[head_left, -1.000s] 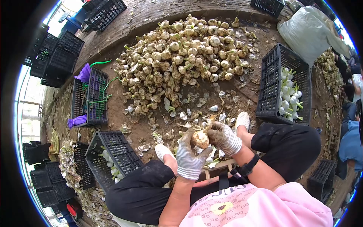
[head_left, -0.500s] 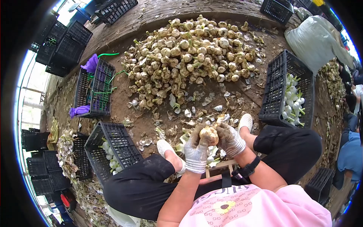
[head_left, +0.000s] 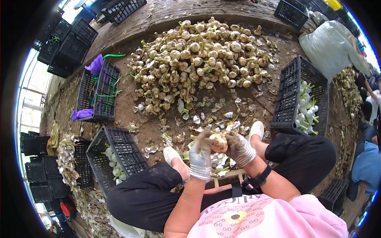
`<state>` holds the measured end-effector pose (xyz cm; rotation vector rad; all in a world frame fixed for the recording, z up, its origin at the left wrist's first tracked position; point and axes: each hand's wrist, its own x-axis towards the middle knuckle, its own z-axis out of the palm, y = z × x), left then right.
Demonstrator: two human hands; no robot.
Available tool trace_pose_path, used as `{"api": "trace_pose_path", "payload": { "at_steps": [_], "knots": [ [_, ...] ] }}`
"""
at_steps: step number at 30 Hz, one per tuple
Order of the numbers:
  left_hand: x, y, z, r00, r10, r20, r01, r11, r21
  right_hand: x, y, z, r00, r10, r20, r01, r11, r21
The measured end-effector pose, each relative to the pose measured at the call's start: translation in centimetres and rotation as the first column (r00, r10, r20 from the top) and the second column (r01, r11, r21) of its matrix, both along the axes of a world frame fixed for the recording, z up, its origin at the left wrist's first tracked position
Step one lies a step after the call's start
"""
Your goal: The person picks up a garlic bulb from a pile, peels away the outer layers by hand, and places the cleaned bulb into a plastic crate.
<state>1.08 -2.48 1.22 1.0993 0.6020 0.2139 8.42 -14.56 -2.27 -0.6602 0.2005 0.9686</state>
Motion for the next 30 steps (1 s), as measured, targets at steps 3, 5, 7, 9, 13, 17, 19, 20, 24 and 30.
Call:
{"api": "trace_pose_path", "payload": {
  "at_steps": [3,5,7,9,13,17,19,20,24,30],
  "knots": [
    [-0.4,0.5,0.8,0.965,-0.248,-0.091,0.263,0.883,0.389,0.6,-0.4,-0.1,0.975,0.068,0.211,-0.020,0.975,-0.220],
    [-0.7,0.1,0.6,0.974,-0.221,-0.058,0.220,0.840,0.496,0.7,-0.3,0.8,0.957,0.098,0.272,-0.023,0.963,-0.267],
    [-0.8,0.0,1.0,0.980,-0.193,-0.043,0.183,0.807,0.561,1.0,-0.4,1.2,0.935,0.141,0.325,-0.043,0.956,-0.291],
    [-0.8,-0.1,2.0,0.985,-0.171,-0.027,0.146,0.735,0.662,1.2,-0.7,2.2,0.947,0.136,0.290,-0.053,0.960,-0.276],
    [-1.1,0.0,1.1,0.986,-0.162,-0.035,0.102,0.427,0.899,1.4,-0.9,1.9,0.914,0.222,0.340,-0.113,0.943,-0.313],
    [-1.2,-1.0,0.5,0.972,-0.235,0.016,0.052,0.280,0.959,0.5,-0.6,1.7,0.933,0.148,0.327,-0.040,0.948,-0.316],
    [-1.3,-1.1,0.2,0.969,-0.248,0.018,0.043,0.240,0.970,0.4,-0.6,1.7,0.947,0.105,0.303,-0.011,0.955,-0.296],
    [-1.3,-1.1,0.1,0.967,-0.253,0.020,0.038,0.220,0.975,0.5,-0.6,1.6,0.958,0.106,0.266,-0.028,0.959,-0.283],
    [-1.2,-0.8,0.1,0.972,-0.234,0.029,0.029,0.242,0.970,0.4,-0.8,0.6,0.976,0.108,0.191,-0.058,0.966,-0.251],
    [-1.2,-0.9,0.9,0.980,-0.198,-0.006,0.082,0.378,0.922,0.4,-1.1,1.4,0.962,0.115,0.247,-0.051,0.966,-0.252]
  ]
}}
